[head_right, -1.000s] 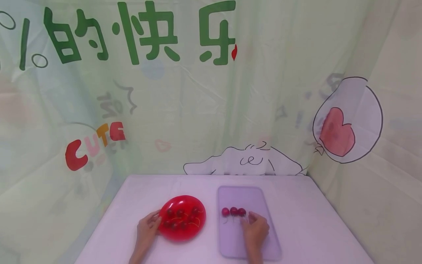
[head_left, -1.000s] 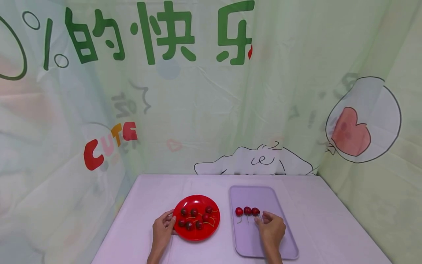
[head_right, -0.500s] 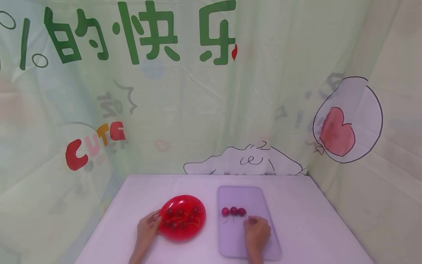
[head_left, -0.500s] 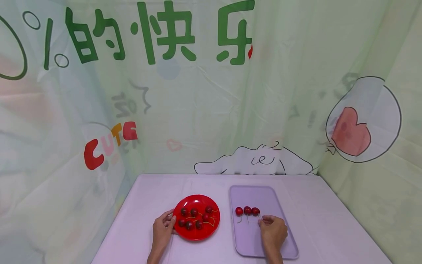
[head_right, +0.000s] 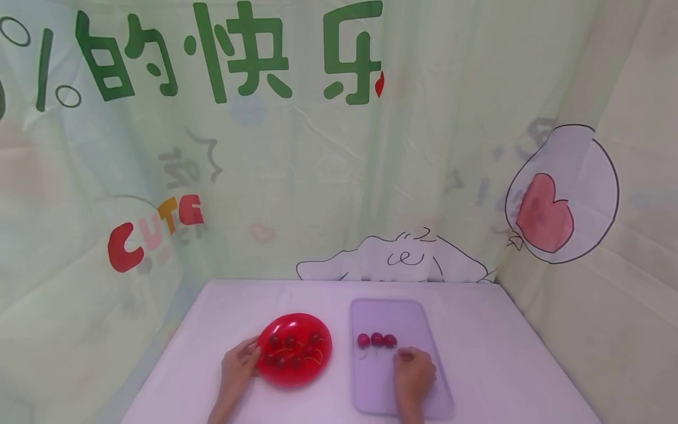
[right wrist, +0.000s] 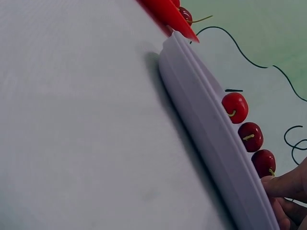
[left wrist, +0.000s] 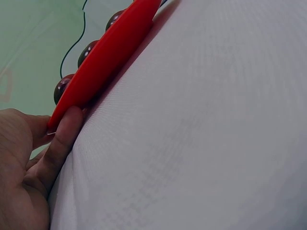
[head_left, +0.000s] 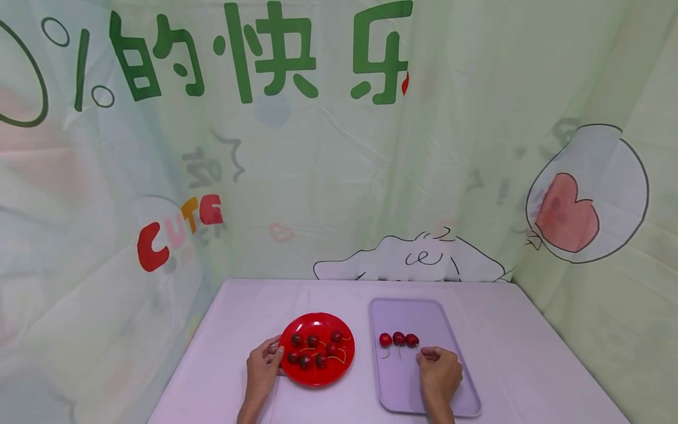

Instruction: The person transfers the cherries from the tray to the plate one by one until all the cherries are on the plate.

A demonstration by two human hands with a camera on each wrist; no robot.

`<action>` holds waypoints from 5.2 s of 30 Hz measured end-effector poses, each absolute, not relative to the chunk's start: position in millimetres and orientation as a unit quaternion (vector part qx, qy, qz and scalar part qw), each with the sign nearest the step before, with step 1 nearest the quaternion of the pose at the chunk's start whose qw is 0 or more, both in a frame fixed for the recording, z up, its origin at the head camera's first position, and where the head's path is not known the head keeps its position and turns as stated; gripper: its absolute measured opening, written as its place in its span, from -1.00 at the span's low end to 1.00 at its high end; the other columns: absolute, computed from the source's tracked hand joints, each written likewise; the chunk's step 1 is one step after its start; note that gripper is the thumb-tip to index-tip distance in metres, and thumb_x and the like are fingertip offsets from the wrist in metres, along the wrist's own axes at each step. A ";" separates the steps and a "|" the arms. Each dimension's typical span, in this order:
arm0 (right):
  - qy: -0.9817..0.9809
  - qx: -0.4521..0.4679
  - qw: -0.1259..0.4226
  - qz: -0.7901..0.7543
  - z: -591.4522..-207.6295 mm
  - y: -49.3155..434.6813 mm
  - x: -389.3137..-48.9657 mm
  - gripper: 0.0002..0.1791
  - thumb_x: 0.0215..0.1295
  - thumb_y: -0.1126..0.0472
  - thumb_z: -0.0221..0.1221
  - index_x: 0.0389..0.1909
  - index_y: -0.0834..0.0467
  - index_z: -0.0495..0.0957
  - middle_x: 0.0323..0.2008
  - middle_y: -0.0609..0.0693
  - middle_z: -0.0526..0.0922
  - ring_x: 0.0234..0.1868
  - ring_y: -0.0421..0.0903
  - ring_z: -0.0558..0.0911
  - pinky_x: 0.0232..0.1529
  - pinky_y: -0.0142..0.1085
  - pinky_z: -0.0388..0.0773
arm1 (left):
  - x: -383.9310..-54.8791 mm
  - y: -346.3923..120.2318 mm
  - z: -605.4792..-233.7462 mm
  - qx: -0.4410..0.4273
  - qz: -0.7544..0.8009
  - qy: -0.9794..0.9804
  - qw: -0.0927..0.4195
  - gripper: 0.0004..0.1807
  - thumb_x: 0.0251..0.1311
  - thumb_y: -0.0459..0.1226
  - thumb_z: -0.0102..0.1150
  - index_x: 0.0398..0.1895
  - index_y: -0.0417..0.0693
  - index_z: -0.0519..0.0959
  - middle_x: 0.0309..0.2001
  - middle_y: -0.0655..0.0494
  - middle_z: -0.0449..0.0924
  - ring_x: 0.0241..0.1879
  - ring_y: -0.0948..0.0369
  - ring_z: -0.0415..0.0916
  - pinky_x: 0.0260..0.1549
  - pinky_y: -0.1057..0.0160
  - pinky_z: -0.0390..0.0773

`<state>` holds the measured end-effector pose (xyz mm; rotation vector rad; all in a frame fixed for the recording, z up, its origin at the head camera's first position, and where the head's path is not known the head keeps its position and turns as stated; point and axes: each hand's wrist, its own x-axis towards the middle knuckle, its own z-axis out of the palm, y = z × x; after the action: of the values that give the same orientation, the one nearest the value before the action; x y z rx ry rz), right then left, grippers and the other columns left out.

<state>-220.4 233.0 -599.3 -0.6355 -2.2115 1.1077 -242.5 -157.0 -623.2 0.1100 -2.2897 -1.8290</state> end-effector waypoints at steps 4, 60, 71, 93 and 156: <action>-0.829 -0.235 0.292 0.415 -598.4 232.4 -219.1 -0.92 0.09 0.44 0.52 -0.38 0.33 0.83 -0.53 0.18 0.80 -0.61 -0.14 0.64 -0.39 -0.10 0.47 | -242.6 -157.0 -622.9 0.039 -0.617 -0.779 0.105 -0.60 0.54 -0.44 0.22 0.37 -0.32 0.61 0.02 -0.29 0.76 -0.34 0.20 0.76 -0.50 0.30 0.80; -0.754 -0.280 0.235 0.546 -578.3 243.8 -210.9 -0.80 0.19 0.33 0.54 -0.18 0.31 0.86 -0.45 0.04 0.88 -0.51 -0.52 0.59 -0.25 -0.60 0.33 | -242.2 -155.8 -620.9 0.049 -0.609 -0.785 0.100 -0.59 0.53 -0.42 0.24 0.38 -0.28 0.62 0.00 -0.25 0.77 -0.32 0.18 0.75 -0.49 0.33 0.79; -0.721 -0.281 0.214 0.596 -574.1 245.6 -210.4 -0.81 0.21 0.38 0.53 -0.16 0.35 0.84 -0.52 -0.07 0.85 -0.55 -0.46 0.66 -0.46 -0.63 0.53 | -240.2 -154.5 -619.8 0.052 -0.609 -0.785 0.102 -0.60 0.52 -0.44 0.25 0.37 -0.29 0.63 0.02 -0.27 0.79 -0.34 0.18 0.74 -0.51 0.34 0.78; -0.700 -0.255 0.194 0.638 -565.4 242.2 -220.6 -0.83 0.23 0.42 0.49 -0.18 0.41 0.83 -0.52 0.00 0.85 -0.51 -0.21 0.80 -0.45 -0.55 0.65 | -238.4 -153.6 -616.1 0.052 -0.608 -0.785 0.104 -0.60 0.52 -0.43 0.24 0.37 -0.31 0.62 0.03 -0.28 0.78 -0.32 0.18 0.74 -0.49 0.34 0.78; -0.710 -0.168 0.110 0.675 -539.2 199.1 -223.2 -0.80 0.25 0.45 0.46 -0.14 0.49 0.79 -0.46 0.04 0.87 -0.51 -0.21 0.75 -0.41 -0.45 0.61 | -246.1 -158.1 -625.8 0.042 -0.621 -0.776 0.105 -0.60 0.52 -0.44 0.24 0.37 -0.28 0.63 0.00 -0.26 0.77 -0.38 0.26 0.73 -0.50 0.27 0.80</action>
<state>-223.2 199.1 -539.2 -0.4953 -2.0877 1.9835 -246.1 -158.1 -625.8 0.1230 -2.2857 -1.8299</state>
